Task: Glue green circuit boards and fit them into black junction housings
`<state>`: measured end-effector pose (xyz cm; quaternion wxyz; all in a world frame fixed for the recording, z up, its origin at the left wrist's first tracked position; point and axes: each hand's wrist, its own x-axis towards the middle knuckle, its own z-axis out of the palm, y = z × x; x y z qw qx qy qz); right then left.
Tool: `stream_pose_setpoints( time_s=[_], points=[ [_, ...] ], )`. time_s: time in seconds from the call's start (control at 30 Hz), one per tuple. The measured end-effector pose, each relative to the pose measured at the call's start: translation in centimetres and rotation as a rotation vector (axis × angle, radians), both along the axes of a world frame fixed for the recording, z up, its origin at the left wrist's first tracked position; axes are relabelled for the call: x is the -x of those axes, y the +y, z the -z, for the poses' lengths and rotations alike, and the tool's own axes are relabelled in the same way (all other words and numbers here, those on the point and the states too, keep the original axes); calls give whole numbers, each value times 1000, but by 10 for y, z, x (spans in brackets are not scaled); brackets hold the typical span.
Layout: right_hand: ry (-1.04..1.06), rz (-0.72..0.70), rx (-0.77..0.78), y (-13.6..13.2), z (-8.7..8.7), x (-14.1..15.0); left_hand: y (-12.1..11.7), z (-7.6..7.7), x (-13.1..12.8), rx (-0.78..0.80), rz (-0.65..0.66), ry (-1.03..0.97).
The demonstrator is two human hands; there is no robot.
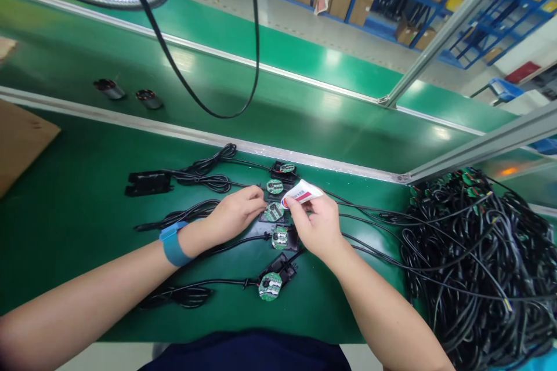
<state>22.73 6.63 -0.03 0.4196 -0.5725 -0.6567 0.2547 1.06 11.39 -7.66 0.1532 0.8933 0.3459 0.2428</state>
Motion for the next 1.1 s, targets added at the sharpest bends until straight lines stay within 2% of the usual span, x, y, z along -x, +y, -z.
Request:
stream_pose_setpoints(
  time_s=[0.3, 0.57, 0.9, 1.1],
  points=[
    [-338, -154, -78, 14, -3, 13, -3, -2, 0, -22, -40, 45],
    [-346, -209, -122, 14, -3, 15, -3, 3, 1, -10, -32, 28],
    [-371, -223, -98, 4, -6, 10, -2, -1, -1, 15, -46, 13],
    [-344, -158, -101, 0, -9, 9, -1, 0, -1, -6, -42, 19]
  ],
)
